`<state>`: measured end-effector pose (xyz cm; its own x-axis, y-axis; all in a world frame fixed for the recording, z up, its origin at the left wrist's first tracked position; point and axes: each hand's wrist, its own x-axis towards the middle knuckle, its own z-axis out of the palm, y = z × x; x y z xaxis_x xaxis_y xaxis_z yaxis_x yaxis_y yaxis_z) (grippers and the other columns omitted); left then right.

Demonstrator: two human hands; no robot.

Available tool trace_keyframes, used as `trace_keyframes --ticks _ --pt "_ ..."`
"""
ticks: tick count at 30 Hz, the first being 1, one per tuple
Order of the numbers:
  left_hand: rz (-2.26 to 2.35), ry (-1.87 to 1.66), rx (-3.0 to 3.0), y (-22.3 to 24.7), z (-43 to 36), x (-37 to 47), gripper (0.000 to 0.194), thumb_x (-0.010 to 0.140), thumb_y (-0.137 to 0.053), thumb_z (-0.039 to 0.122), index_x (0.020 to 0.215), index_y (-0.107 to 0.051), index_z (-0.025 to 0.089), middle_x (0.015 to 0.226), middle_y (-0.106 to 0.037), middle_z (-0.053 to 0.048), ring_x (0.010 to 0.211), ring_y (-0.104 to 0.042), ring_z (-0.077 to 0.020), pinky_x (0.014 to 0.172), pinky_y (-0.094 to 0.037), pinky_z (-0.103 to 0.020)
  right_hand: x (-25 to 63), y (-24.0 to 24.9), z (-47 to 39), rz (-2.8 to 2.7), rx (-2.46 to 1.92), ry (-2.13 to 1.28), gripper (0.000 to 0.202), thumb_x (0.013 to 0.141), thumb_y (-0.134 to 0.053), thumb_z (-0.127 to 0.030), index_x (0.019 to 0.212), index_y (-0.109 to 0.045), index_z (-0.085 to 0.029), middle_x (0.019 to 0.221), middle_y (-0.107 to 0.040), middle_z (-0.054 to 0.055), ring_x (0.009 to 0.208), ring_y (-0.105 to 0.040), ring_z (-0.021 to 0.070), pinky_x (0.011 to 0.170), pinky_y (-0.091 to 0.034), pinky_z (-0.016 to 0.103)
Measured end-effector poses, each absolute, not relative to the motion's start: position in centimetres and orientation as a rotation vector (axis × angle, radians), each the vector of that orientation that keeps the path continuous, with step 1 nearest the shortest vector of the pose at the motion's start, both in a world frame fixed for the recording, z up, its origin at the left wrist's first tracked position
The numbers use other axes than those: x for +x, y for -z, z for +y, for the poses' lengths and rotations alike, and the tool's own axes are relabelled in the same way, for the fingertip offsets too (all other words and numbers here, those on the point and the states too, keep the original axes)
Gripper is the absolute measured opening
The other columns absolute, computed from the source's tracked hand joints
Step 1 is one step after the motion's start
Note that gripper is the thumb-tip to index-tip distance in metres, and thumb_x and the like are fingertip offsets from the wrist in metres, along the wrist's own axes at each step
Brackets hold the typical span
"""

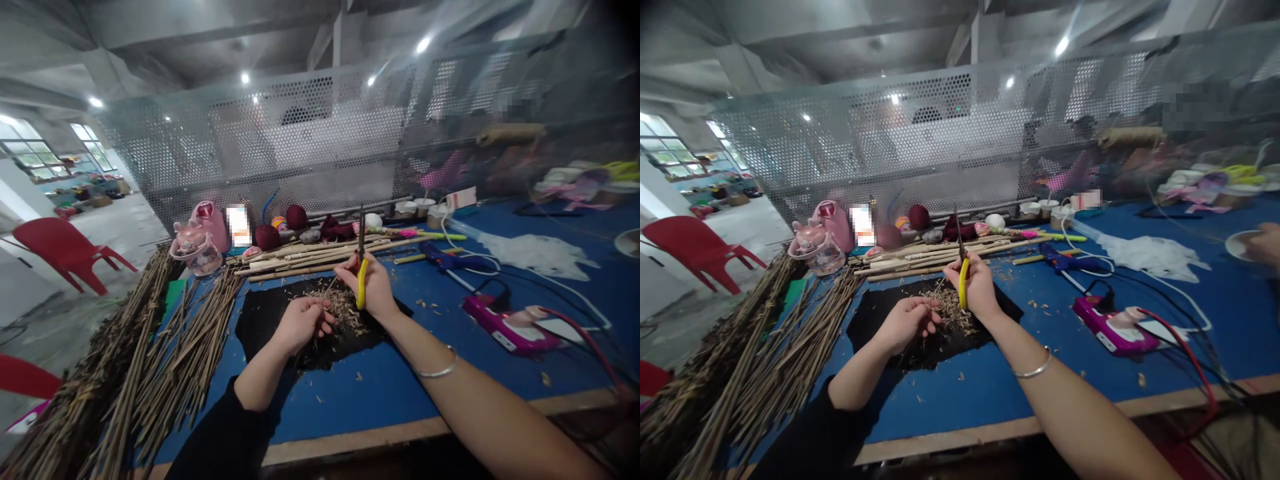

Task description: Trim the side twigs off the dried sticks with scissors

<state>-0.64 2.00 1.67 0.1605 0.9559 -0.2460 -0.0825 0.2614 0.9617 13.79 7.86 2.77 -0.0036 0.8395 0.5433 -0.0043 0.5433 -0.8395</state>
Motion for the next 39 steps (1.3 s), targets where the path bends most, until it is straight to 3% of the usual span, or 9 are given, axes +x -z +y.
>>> trace_keyframes --ticks 4,9,14,17,19,22,29,34,39 --pt "1.177 -1.149 0.819 -1.8 2.5 -0.8 0.019 0.077 -0.041 0.011 0.094 -0.05 0.009 0.057 -0.059 -0.003 0.042 -0.053 -0.0069 0.041 -0.04 -0.016 13.0 -2.7 6.1 -1.528 -0.841 -0.585 0.019 0.067 -0.063 -0.026 0.074 -0.046 -0.021 0.076 -0.064 0.002 0.07 -0.061 0.0164 0.068 -0.049 0.029" --pt "0.966 -1.353 0.632 -1.3 3.0 -1.3 0.022 0.078 -0.049 0.016 0.1 -0.048 0.011 0.078 -0.064 -0.008 0.065 -0.062 -0.0112 0.058 -0.047 -0.019 12.0 -1.9 4.0 -1.611 -0.766 -0.442 0.017 0.067 -0.061 -0.023 0.074 -0.046 -0.022 0.079 -0.066 0.002 0.073 -0.063 0.0168 0.067 -0.05 0.027" --pt "1.15 -1.273 0.944 -0.7 3.1 -1.7 0.023 0.073 -0.057 0.029 0.087 -0.055 0.012 0.073 -0.064 -0.006 0.044 -0.051 -0.0058 0.038 -0.032 -0.015 12.4 -2.5 4.3 -1.515 -0.855 -0.408 0.019 0.067 -0.063 -0.029 0.073 -0.045 -0.023 0.076 -0.065 0.003 0.072 -0.063 0.0186 0.067 -0.05 0.03" --pt "1.195 -1.318 1.1 -1.0 3.0 -1.7 0.022 0.071 -0.058 0.03 0.083 -0.055 0.012 0.066 -0.063 -0.003 0.042 -0.046 -0.0044 0.038 -0.03 -0.015 12.8 -3.0 5.6 -1.356 -0.922 -0.512 0.02 0.069 -0.062 -0.029 0.07 -0.043 -0.023 0.074 -0.063 0.004 0.072 -0.062 0.0201 0.07 -0.05 0.035" --pt "1.193 -1.375 1.106 -1.3 2.8 -1.5 0.021 0.071 -0.057 0.029 0.083 -0.055 0.012 0.063 -0.061 -0.002 0.043 -0.045 -0.0043 0.039 -0.03 -0.015 12.8 -2.9 6.4 -1.254 -0.874 -0.66 0.021 0.069 -0.061 -0.032 0.068 -0.042 -0.023 0.073 -0.061 0.004 0.068 -0.062 0.0202 0.062 -0.051 0.035" --pt "1.191 -1.476 0.993 -1.7 2.8 -1.0 0.018 0.073 -0.055 0.028 0.082 -0.052 0.013 0.061 -0.057 0.0 0.042 -0.043 -0.0037 0.038 -0.03 -0.014 12.4 -2.4 6.7 -1.224 -0.85 -0.803 0.021 0.07 -0.061 -0.035 0.067 -0.045 -0.022 0.074 -0.061 0.005 0.066 -0.061 0.0201 0.056 -0.05 0.034" --pt "1.116 -1.734 0.433 -1.9 4.1 -3.8 0.008 0.08 -0.047 0.017 0.074 -0.042 0.015 0.051 -0.038 0.008 0.035 -0.027 0.0007 0.034 -0.02 -0.01 11.9 -2.8 5.8 -1.19 -0.819 -0.738 0.025 0.067 -0.064 -0.035 0.068 -0.042 -0.023 0.07 -0.059 0.003 0.068 -0.06 0.0189 0.067 -0.05 0.036" --pt "1.124 -1.58 0.501 -2.1 4.9 -6.8 0.002 0.078 -0.049 0.011 0.077 -0.047 0.012 0.055 -0.048 0.003 0.039 -0.039 -0.0007 0.038 -0.03 -0.01 12.8 -2.5 7.1 -1.085 -0.808 -0.859 0.026 0.064 -0.066 -0.032 0.067 -0.044 -0.021 0.067 -0.058 0.001 0.063 -0.06 0.0163 0.052 -0.049 0.028" --pt "1.29 -1.419 0.769 -0.7 5.2 -6.7 0.02 0.078 -0.052 0.022 0.097 -0.05 0.014 0.077 -0.061 -0.005 0.055 -0.056 -0.0079 0.052 -0.044 -0.019 12.7 -1.5 7.9 -1.099 -0.817 -1.051 0.03 0.06 -0.069 -0.032 0.065 -0.042 -0.019 0.065 -0.058 -0.001 0.059 -0.059 0.0136 0.046 -0.045 0.022"
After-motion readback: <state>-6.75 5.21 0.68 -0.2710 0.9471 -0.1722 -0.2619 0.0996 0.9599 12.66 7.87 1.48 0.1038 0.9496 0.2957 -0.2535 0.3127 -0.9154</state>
